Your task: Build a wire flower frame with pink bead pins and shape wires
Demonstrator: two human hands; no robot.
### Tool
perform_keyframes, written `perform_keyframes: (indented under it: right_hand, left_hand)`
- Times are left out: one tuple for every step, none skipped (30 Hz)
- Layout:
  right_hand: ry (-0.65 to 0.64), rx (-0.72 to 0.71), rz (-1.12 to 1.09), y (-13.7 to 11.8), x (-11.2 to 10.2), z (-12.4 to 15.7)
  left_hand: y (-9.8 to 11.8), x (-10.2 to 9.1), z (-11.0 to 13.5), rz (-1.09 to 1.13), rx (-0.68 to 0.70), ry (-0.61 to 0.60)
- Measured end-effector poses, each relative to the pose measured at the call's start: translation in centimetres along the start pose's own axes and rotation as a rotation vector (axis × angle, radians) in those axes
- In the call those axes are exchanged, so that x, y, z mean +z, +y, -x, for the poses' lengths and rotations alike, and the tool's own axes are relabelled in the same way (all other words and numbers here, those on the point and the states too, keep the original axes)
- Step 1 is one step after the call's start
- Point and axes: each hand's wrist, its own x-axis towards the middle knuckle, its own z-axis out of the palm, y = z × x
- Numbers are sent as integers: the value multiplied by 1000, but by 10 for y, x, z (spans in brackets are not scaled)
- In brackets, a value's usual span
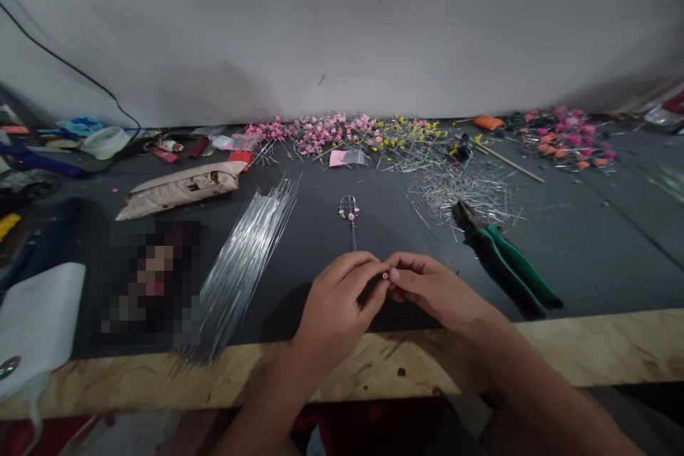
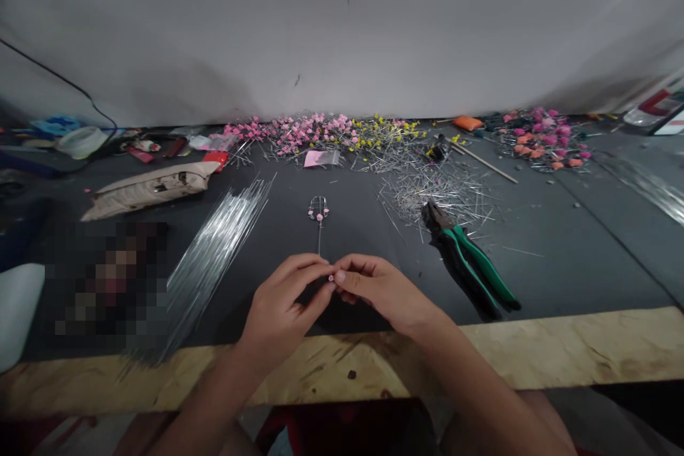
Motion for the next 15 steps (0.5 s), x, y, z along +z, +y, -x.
perform_keyframes:
  right_hand:
    - [-5, 4, -13, 0, 0, 0]
    - [-9, 5, -23, 1, 0, 0]
    - [-15, 4, -30, 1, 0, 0]
    - [-20, 3, -37, 1, 0, 0]
    - [-28, 2, -46, 2, 0, -1]
    - [-37, 4, -56, 2, 0, -1]
    - [-47, 12, -70, 2, 0, -1]
    - [-56, 25, -85, 2, 0, -1]
    - [-61, 36, -97, 2, -1, -1]
    - [-61, 43, -105, 1, -3, -1]
    - [-50, 44, -106, 0, -6, 0]
    - [-26, 37, -102, -1, -9, 0]
    - [7, 22, -91, -3, -12, 0]
    - [49, 0, -72, -5, -16, 1]
    - [91, -25, -39, -7, -19, 1]
  left_hand:
    - [-1, 0, 0, 10, 12, 8]
    - [-1, 0, 0, 18, 25, 17]
    - [-2, 1, 0, 26, 38, 25]
    - [-2, 1, 0, 32, 51, 32]
    - [-2, 2, 0, 35, 60, 38]
    - [-2, 2, 0, 36, 69, 40]
    - [-2, 3, 0, 36, 80, 46]
    - [-3, 2, 0, 32, 93, 57]
    - [-3, 1, 0, 25, 106, 71]
    - [-4, 0, -1, 14, 118, 87]
    - [-6, -3, -2, 0, 124, 106]
    - [-9, -7, -3, -16, 119, 129]
    - [-12, -12, -5, -35, 100, 149]
    - [-16, -17, -8, -51, 63, 180]
    - [-21, -22, -12, -60, 21, 217]
